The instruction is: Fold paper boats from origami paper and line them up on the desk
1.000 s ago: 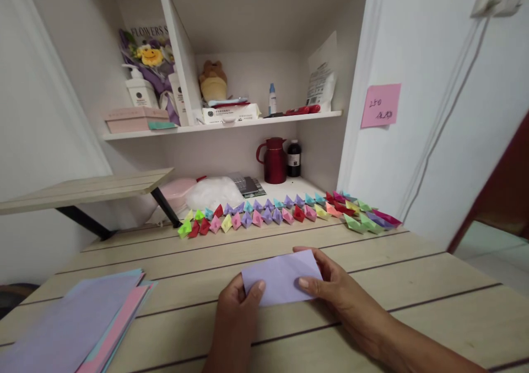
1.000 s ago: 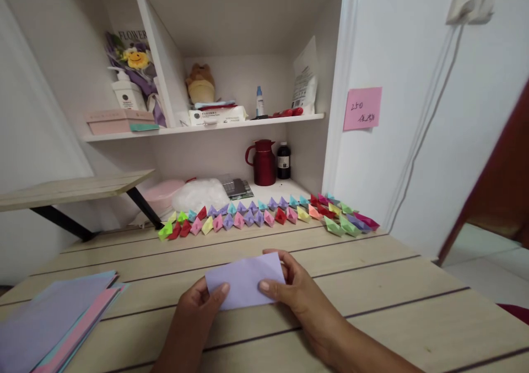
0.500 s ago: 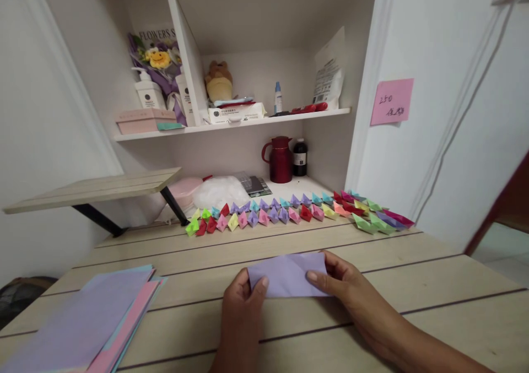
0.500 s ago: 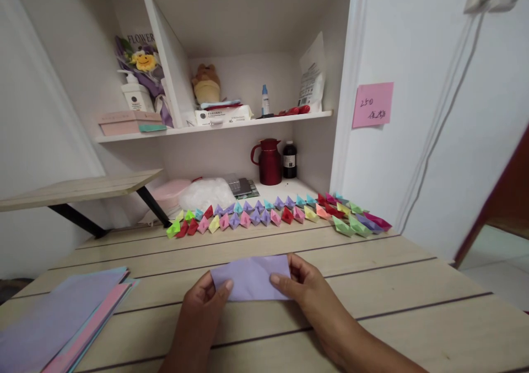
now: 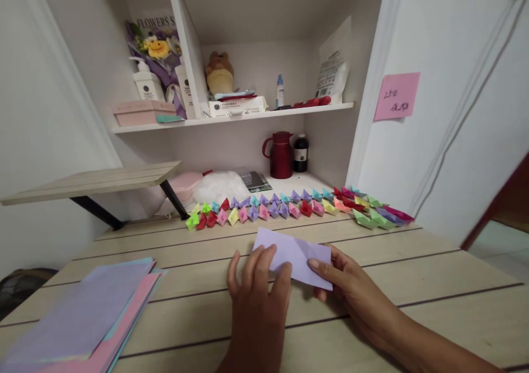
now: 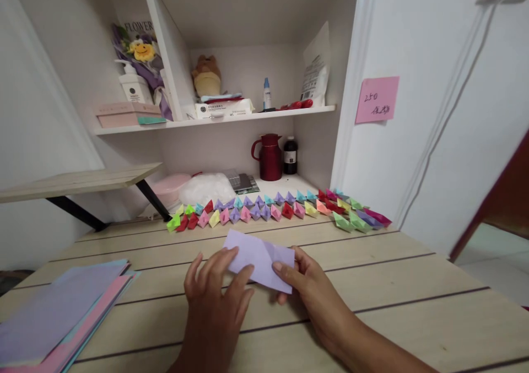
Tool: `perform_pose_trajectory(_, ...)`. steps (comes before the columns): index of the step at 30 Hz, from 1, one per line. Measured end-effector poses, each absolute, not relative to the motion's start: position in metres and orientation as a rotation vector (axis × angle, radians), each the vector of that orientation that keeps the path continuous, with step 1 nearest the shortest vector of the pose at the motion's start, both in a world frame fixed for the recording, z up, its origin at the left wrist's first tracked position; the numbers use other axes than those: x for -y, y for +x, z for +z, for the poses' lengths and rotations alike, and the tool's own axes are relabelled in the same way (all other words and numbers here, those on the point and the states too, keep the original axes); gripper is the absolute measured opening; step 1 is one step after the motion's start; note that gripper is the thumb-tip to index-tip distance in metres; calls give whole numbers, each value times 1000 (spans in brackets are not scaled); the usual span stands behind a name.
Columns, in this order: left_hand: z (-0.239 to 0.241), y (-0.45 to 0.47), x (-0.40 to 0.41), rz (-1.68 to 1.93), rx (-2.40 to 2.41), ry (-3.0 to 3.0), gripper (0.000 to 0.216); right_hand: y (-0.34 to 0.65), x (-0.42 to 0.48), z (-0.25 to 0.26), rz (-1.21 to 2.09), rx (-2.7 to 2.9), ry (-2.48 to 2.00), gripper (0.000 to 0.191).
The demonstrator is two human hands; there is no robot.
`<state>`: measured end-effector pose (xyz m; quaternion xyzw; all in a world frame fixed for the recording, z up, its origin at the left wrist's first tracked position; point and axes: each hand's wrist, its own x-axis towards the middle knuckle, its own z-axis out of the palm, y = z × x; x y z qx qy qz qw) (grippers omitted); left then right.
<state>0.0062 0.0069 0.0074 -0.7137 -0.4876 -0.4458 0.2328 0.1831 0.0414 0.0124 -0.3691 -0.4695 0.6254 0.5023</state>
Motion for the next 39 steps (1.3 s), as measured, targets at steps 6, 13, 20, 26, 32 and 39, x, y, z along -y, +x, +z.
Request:
perform_pose_trajectory(6,10,6,-3,-1214,1286,-2156,25,173,-29,17,1690,1154,-754,28)
perform_pose_trajectory(13,-4,-9,-21,-2820,2332,-1547,21,184,-36,9,1497,1165,-865,30)
perform_pose_trajectory(20,-1,13,-7,-3415,2191,-1475,31,179,-24,13,1864,1287,-655,70)
perform_pose_trajectory(26,-4,19,-5,-3380,2286,-1541,34,171,-26,19,1853,1313,-729,44)
perform_pose_trajectory(32,6,11,-11,-3520,2137,-1645,34,181,-39,13,1672,1182,-843,41)
perform_pose_trajectory(39,4,15,-8,-3558,2266,-1421,28,183,-35,16,1642,1134,-856,59)
